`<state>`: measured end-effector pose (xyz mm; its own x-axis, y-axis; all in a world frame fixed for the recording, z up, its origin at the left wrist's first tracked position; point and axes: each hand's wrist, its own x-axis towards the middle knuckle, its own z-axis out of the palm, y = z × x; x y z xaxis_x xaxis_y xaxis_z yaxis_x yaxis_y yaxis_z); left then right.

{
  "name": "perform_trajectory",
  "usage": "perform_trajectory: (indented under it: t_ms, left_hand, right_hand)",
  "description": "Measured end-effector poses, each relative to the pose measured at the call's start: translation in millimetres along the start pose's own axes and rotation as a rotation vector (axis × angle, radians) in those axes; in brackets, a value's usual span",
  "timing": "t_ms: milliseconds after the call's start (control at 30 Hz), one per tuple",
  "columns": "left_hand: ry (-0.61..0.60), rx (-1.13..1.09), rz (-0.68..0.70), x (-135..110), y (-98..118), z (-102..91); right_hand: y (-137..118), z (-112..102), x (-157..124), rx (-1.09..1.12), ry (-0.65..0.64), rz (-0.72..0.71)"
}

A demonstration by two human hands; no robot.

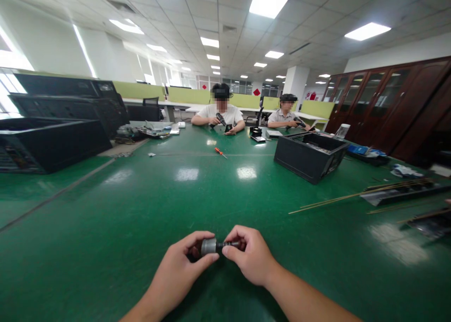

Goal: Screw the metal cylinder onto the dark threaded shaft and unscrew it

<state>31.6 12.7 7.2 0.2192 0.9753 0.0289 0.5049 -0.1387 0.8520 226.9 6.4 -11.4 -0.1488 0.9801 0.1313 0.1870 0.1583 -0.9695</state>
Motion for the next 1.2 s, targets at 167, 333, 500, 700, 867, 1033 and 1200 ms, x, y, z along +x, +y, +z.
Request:
perform_trajectory:
  t_ms: [167,333,500,700,867,1033,1200]
  left_hand:
    - [0.009,0.002,-0.002,-0.8,-1.9,-0.1]
    - [0.008,0.013,0.001,-0.4,-1.7,-0.8]
    - [0.006,0.001,-0.006,-0.3,-1.3,-0.6]
    - [0.003,-0.013,-0.006,-0.5,-3.0,-0.8]
    - [0.003,-0.013,-0.007,0.1,-2.5,-1.0]
    - [0.008,-0.033,-0.014,0.1,-1.2,-0.3]
    - [0.008,-0.042,-0.011,0.4,-1.3,-1.5]
  right_hand:
    - [1.0,-0.1,0.5,0.004,0.01,-0.003]
    - [0.2,0.3,0.7,0.014,0.009,0.003]
    - [-0.5,0.5,0.0,0.017,0.011,0.0]
    - [2.1,1.1,0.1,0.024,0.018,-0.005]
    - [4.8,1.7,1.8,0.032,0.016,-0.003]
    - [2.2,1.0,0.9,0.023,0.022,0.002]
    - [-0.5,1.4,-0.2,0.027,0.026,0.01]
